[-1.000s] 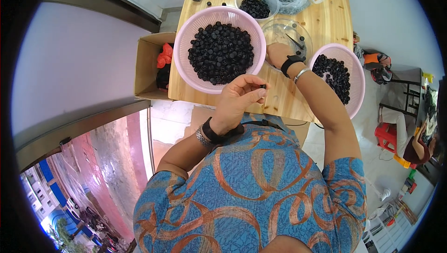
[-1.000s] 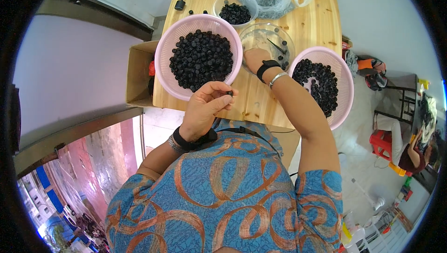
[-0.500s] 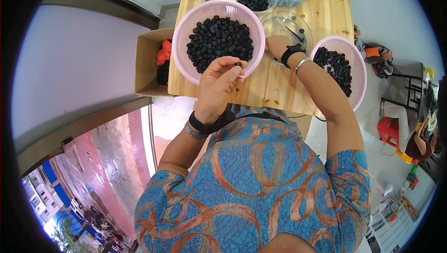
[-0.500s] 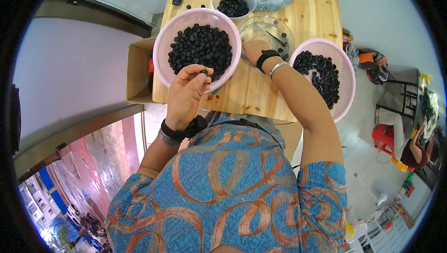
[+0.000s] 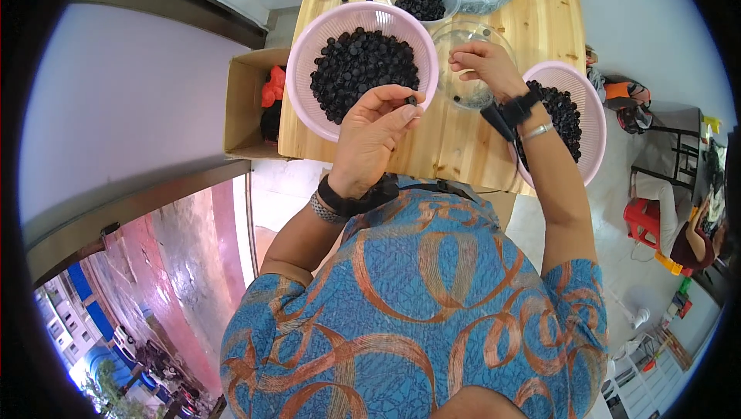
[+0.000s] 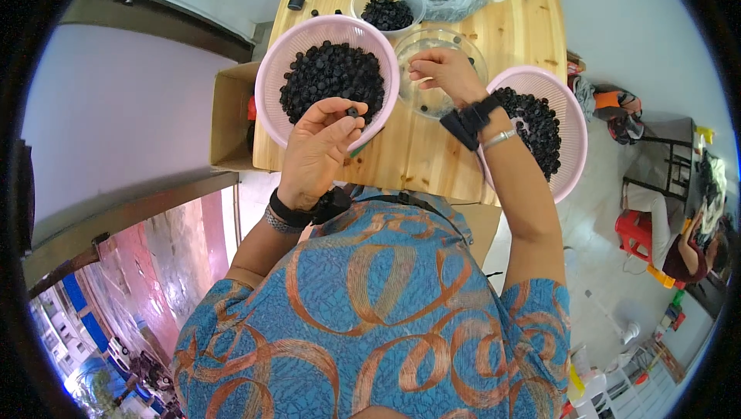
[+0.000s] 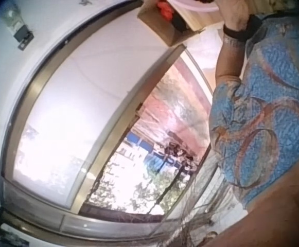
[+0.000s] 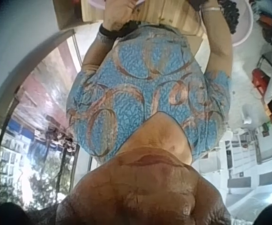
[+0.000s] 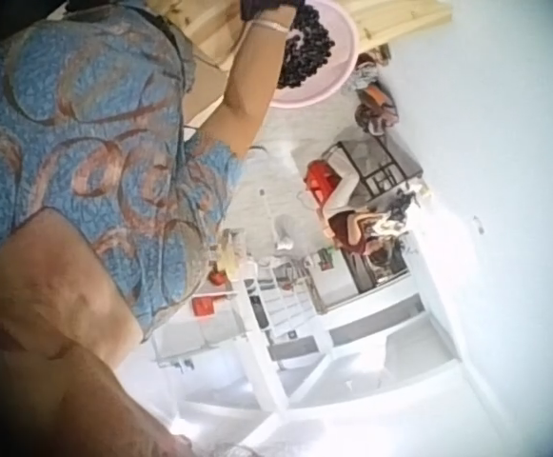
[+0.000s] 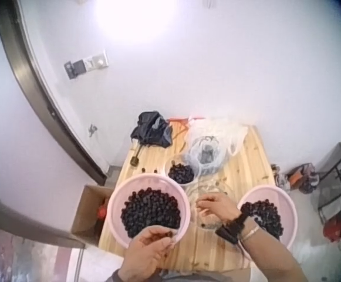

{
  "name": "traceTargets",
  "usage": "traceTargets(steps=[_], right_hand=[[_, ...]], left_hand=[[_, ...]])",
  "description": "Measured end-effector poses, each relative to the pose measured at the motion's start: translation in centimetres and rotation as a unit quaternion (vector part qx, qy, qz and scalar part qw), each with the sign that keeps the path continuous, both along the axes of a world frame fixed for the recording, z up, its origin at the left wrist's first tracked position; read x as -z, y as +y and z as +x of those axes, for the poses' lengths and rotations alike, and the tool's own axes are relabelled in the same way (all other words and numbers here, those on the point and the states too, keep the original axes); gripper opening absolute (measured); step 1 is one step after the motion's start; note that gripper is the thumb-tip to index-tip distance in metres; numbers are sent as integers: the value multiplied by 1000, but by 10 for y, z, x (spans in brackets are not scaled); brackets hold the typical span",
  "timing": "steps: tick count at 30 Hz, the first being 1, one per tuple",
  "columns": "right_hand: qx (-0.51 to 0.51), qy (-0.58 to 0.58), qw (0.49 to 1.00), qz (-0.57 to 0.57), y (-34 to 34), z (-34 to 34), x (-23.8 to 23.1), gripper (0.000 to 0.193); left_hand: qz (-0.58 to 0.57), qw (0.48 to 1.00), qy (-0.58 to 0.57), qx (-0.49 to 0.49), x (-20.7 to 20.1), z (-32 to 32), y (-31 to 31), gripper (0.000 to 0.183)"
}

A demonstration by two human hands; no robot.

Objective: The recorder is sorting small black eyelets or shoe components from one bowl into others while seated at a workshop table.

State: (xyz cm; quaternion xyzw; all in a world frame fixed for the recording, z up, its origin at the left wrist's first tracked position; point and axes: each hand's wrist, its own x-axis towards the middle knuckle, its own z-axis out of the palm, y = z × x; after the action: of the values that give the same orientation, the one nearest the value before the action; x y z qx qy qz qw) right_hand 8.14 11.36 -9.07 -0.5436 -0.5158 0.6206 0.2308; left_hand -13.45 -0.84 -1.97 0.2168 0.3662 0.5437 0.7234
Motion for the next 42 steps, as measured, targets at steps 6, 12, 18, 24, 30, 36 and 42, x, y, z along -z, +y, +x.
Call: traceTargets(steps=[6, 12, 18, 24, 30, 36, 42], right_hand=[[71, 203, 976, 31, -56, 7, -63, 20], [111, 324, 938, 52, -86, 11, -100, 22], [139, 289, 942, 103, -103, 19, -107, 17], [85, 24, 918, 386, -115, 13, -125, 15], [23, -122, 852, 508, -121, 11, -132, 18], [-36, -205, 804, 557, -130, 12, -136, 25], [-87, -215, 815, 531, -133, 13, -135, 25]], left_hand=[[13, 998, -45, 33, -11, 20, 10, 21], [28, 994, -50, 94, -19, 37, 17, 21], [37, 990, -65, 121, -26, 49, 16, 22], [56, 988, -69, 130, -26, 53, 13, 23], [95, 987, -20, 130, -21, 54, 8, 23], [113, 981, 68, 141, -21, 52, 2, 21], [139, 972, 104, 160, -14, 49, -2, 20]])
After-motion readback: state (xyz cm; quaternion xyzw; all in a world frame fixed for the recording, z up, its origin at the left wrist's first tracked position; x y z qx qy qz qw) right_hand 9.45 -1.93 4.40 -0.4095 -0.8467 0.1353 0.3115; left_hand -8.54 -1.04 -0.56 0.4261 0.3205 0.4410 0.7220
